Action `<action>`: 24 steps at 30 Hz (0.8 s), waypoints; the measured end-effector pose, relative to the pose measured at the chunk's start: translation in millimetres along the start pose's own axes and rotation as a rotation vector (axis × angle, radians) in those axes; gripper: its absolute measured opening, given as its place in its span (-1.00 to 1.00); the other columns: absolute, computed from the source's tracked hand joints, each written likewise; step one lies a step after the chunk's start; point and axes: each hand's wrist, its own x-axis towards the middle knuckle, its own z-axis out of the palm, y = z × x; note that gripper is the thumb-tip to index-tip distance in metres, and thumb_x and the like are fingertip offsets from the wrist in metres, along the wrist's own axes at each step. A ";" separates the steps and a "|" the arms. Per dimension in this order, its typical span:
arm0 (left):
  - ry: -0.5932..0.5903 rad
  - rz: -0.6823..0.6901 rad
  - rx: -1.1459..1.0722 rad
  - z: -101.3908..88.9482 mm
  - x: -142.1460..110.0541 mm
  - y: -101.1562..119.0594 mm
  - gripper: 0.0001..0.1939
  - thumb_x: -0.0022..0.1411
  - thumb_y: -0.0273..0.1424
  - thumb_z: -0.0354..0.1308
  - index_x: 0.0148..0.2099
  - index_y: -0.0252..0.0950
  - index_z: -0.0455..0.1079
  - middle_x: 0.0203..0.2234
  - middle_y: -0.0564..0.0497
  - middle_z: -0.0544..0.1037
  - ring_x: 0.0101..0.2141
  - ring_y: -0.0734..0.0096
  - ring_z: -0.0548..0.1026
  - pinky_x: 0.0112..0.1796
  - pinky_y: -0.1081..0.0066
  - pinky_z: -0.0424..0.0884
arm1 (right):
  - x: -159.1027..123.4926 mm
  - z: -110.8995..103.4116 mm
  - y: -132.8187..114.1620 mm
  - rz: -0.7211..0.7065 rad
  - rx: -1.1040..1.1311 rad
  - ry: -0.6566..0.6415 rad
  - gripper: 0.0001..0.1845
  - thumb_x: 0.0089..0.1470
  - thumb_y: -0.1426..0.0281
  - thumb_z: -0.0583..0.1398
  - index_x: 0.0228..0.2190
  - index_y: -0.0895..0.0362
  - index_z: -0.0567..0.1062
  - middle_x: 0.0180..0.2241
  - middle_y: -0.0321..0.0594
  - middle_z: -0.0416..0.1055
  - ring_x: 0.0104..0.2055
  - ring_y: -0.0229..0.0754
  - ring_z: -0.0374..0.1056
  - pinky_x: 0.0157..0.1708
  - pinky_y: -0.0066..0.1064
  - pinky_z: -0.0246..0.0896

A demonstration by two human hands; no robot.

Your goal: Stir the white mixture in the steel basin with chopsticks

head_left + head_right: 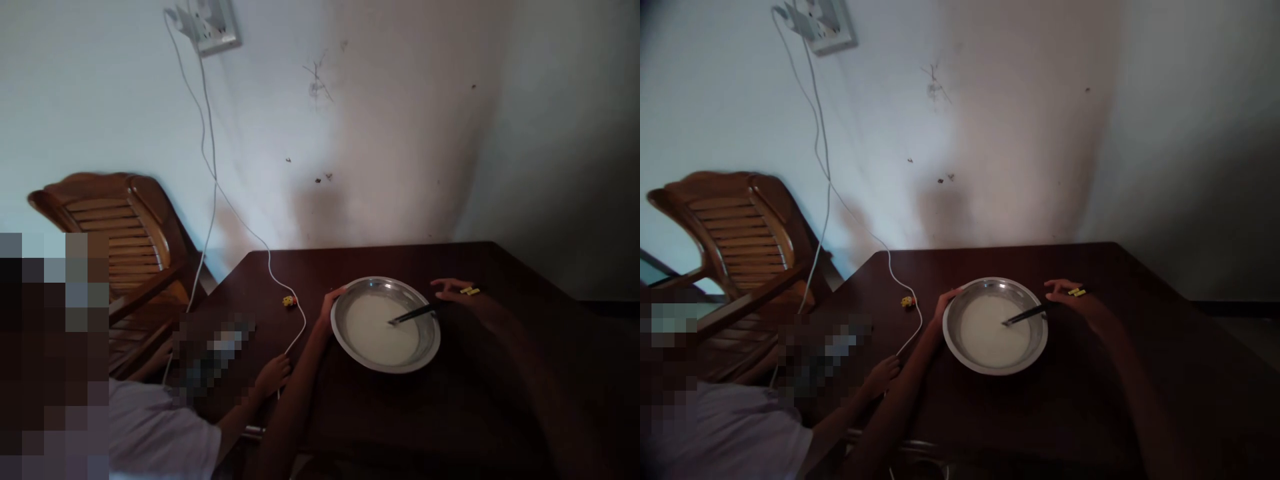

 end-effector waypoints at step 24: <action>-0.013 -0.024 -0.064 -12.8 10.4 -11.8 -0.72 0.07 -0.38 0.17 -0.22 -0.43 0.59 -0.49 -0.09 0.62 -0.43 0.25 0.53 -0.31 0.34 0.39 | 11.0 -1.8 23.5 0.043 0.037 0.190 -0.43 -0.51 -0.19 0.41 -0.63 0.02 0.51 -0.01 -0.06 0.53 0.21 0.36 0.26 0.28 0.11 -0.03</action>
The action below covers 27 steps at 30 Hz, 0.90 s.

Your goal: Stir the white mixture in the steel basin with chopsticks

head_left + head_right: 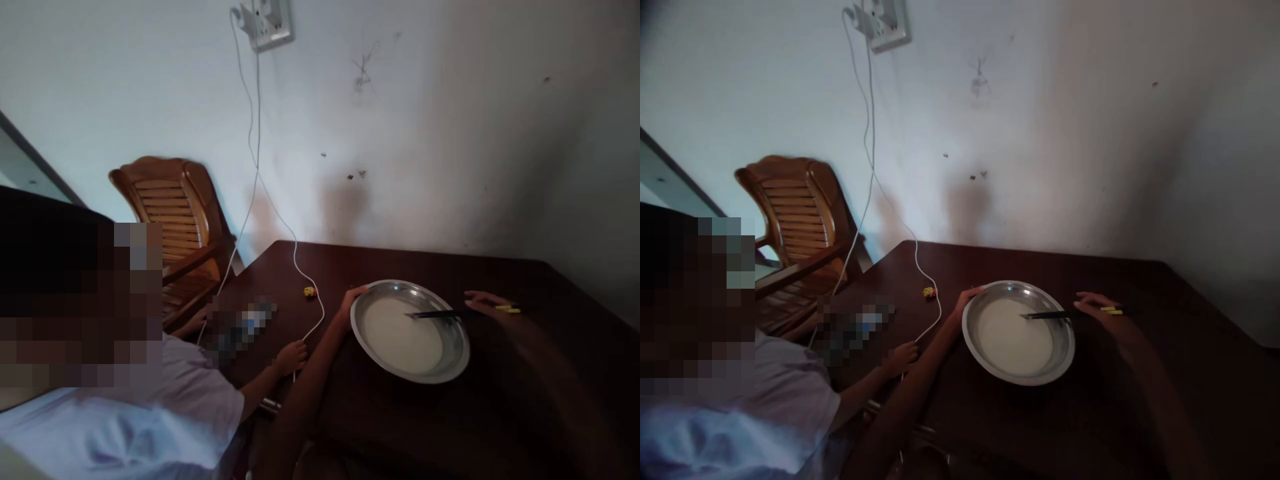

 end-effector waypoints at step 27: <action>-0.041 0.095 0.095 -2.3 3.4 0.4 -0.74 0.00 -0.31 0.21 -0.30 -0.38 0.57 -0.53 -0.08 0.58 -0.39 0.18 0.52 -0.34 0.34 0.35 | -5.5 19.3 -8.4 -0.101 -0.037 -0.016 -0.41 -0.35 -0.24 0.33 -0.60 0.03 0.51 -0.03 -0.08 0.55 0.15 0.26 0.34 0.24 0.04 0.07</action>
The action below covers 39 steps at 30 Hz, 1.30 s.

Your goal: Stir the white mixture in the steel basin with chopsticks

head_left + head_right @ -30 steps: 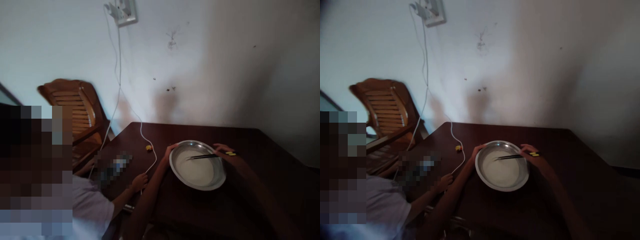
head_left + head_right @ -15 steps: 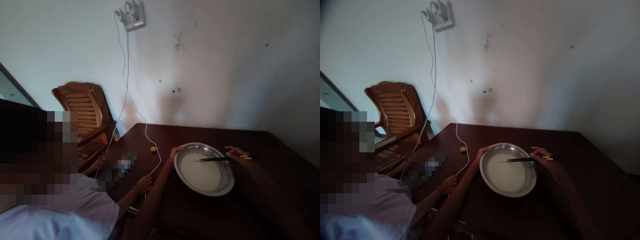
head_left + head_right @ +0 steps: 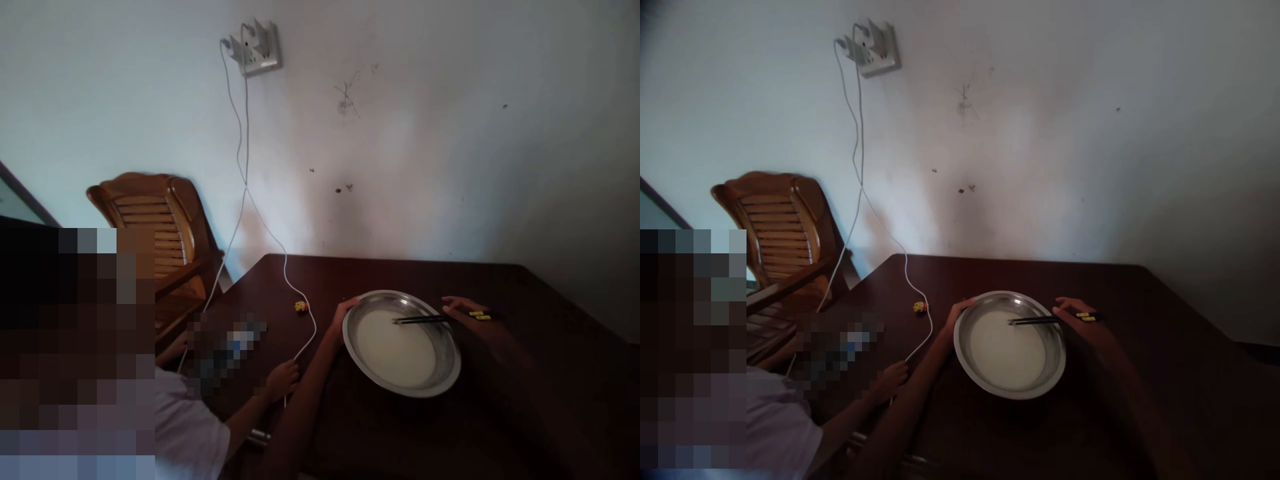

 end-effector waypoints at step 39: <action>0.220 -0.007 0.104 15.0 -7.7 12.9 -0.76 0.11 -0.37 0.23 -0.57 -0.33 0.46 -0.71 0.03 0.46 -0.64 0.40 0.35 -0.49 0.39 0.28 | -1.8 3.1 -8.7 0.004 0.167 0.053 -0.64 -0.14 -0.02 0.28 -0.54 0.02 0.50 -0.09 -0.17 0.55 0.03 0.11 0.36 0.10 -0.05 0.16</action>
